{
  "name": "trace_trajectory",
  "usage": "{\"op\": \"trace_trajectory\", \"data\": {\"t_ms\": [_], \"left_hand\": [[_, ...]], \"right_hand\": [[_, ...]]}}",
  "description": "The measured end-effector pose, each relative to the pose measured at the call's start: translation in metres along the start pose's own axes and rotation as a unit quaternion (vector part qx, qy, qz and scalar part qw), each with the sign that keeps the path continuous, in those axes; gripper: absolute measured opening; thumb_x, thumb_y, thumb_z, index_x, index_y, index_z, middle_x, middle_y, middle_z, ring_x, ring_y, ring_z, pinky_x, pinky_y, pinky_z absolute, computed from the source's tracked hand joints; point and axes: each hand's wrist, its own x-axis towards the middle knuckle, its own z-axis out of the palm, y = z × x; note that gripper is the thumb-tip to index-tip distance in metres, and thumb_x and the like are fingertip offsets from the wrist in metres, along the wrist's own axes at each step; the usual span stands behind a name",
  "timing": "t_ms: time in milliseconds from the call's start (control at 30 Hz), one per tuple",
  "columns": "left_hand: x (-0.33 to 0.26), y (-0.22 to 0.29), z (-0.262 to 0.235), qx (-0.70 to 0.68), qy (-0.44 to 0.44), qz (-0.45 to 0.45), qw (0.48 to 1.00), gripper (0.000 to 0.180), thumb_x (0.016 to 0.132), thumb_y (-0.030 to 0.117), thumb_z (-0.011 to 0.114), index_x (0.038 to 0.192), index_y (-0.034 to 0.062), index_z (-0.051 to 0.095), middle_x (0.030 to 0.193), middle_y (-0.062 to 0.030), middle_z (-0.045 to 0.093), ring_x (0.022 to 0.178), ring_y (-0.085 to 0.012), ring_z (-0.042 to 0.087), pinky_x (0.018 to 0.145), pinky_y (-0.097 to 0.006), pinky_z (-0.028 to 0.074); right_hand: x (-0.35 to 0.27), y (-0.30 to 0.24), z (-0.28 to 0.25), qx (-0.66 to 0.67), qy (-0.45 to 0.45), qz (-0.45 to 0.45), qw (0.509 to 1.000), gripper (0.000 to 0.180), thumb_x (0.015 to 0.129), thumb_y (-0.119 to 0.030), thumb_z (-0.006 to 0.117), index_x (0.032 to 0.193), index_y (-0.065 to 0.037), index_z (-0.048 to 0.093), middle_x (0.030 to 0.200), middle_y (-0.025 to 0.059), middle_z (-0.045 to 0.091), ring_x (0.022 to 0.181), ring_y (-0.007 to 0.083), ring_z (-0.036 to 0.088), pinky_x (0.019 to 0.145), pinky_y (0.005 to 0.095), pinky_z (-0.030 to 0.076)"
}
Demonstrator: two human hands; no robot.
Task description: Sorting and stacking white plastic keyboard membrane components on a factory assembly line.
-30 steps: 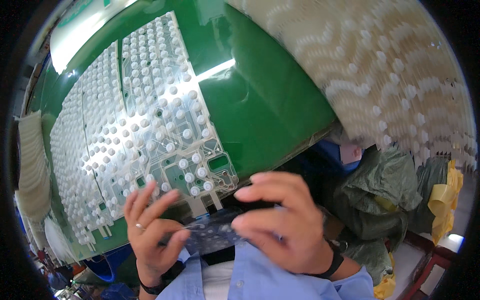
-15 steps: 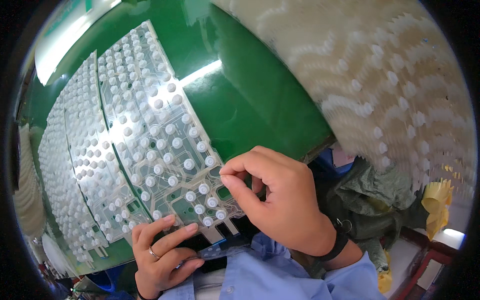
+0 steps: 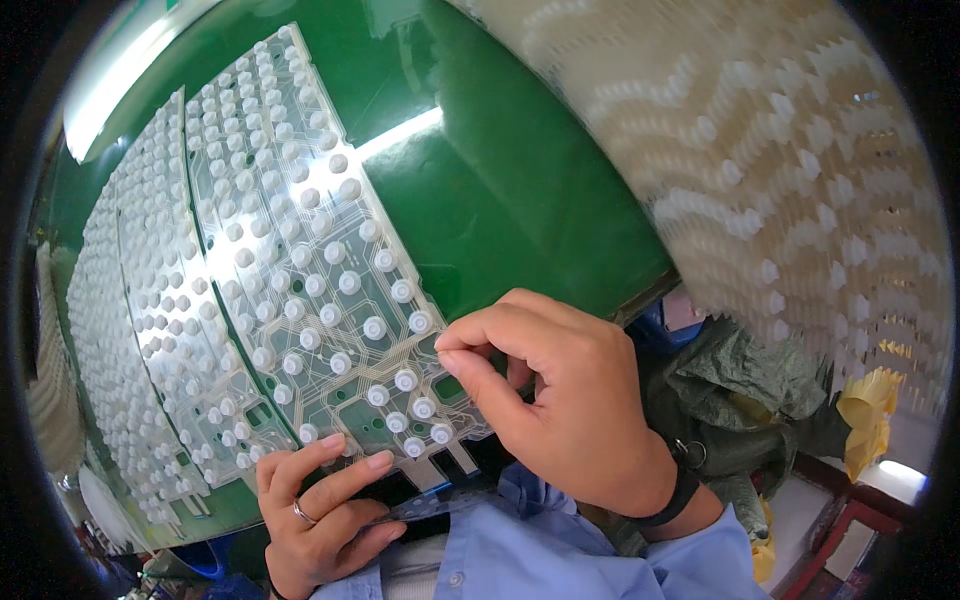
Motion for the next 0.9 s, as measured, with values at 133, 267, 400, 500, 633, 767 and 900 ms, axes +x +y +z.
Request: {"op": "trace_trajectory", "data": {"t_ms": [133, 267, 400, 500, 633, 767, 900], "left_hand": [[-0.001, -0.001, 0.001, 0.001, 0.004, 0.004, 1.000, 0.024, 0.069, 0.035, 0.077, 0.067, 0.0173, 0.061, 0.117, 0.0044, 0.067, 0.115, -0.0247, 0.054, 0.080, -0.038, 0.037], [0.000, 0.001, 0.000, 0.002, 0.001, 0.001, 1.000, 0.025, 0.069, 0.036, 0.076, 0.067, 0.0169, 0.061, 0.117, 0.0047, 0.067, 0.115, -0.0243, 0.054, 0.080, -0.038, 0.037], [0.000, 0.000, 0.001, 0.004, 0.001, 0.003, 1.000, 0.025, 0.069, 0.035, 0.076, 0.067, 0.0169, 0.060, 0.118, 0.0052, 0.067, 0.115, -0.0240, 0.054, 0.080, -0.038, 0.037], [0.000, -0.001, 0.002, 0.004, 0.003, 0.006, 1.000, 0.025, 0.069, 0.035, 0.077, 0.067, 0.0170, 0.060, 0.118, 0.0052, 0.066, 0.115, -0.0240, 0.054, 0.080, -0.038, 0.037], [-0.001, -0.001, 0.000, 0.004, 0.007, 0.006, 1.000, 0.024, 0.069, 0.035, 0.077, 0.066, 0.0171, 0.060, 0.118, 0.0047, 0.066, 0.115, -0.0244, 0.054, 0.080, -0.038, 0.037], [-0.004, -0.003, -0.001, -0.017, 0.015, 0.002, 1.000, 0.023, 0.068, 0.033, 0.077, 0.068, 0.0172, 0.061, 0.118, 0.0035, 0.066, 0.114, -0.0258, 0.054, 0.080, -0.039, 0.038], [-0.016, -0.012, -0.015, -0.053, 0.047, 0.024, 0.997, 0.023, 0.070, 0.036, 0.076, 0.069, 0.0165, 0.064, 0.118, 0.0000, 0.067, 0.113, -0.0311, 0.055, 0.081, -0.042, 0.040]], "right_hand": [[0.000, -0.001, 0.001, -0.006, -0.001, 0.001, 1.000, 0.008, 0.082, 0.003, 0.067, 0.089, -0.001, 0.070, 0.076, 0.0025, 0.061, 0.053, 0.0022, 0.044, 0.046, 0.0182, 0.031], [0.000, -0.001, 0.003, -0.032, 0.011, -0.008, 0.999, 0.009, 0.081, 0.002, 0.068, 0.088, -0.002, 0.069, 0.077, 0.0016, 0.061, 0.053, 0.0025, 0.044, 0.045, 0.0183, 0.031], [0.000, -0.003, 0.005, -0.055, 0.015, -0.023, 0.998, 0.009, 0.080, 0.001, 0.068, 0.088, -0.003, 0.069, 0.077, 0.0008, 0.060, 0.054, 0.0028, 0.044, 0.045, 0.0184, 0.030], [0.000, -0.007, 0.007, -0.089, 0.025, -0.003, 0.996, 0.007, 0.079, -0.003, 0.068, 0.083, -0.007, 0.066, 0.075, 0.0042, 0.062, 0.059, 0.0176, 0.059, 0.049, 0.0268, 0.044], [-0.002, -0.004, 0.010, -0.132, 0.024, -0.032, 0.990, 0.013, 0.077, -0.003, 0.069, 0.089, -0.009, 0.065, 0.076, 0.0044, 0.060, 0.061, 0.0196, 0.059, 0.051, 0.0295, 0.044], [-0.006, -0.010, 0.019, -0.162, 0.061, -0.025, 0.985, 0.036, 0.076, -0.004, 0.069, 0.110, -0.008, 0.060, 0.082, 0.0065, 0.056, 0.064, 0.0211, 0.057, 0.053, 0.0324, 0.044], [-0.016, -0.009, 0.014, -0.177, 0.087, -0.055, 0.979, 0.051, 0.078, -0.007, 0.068, 0.127, -0.008, 0.054, 0.099, 0.0102, 0.057, 0.083, 0.0253, 0.059, 0.064, 0.0339, 0.047]]}}
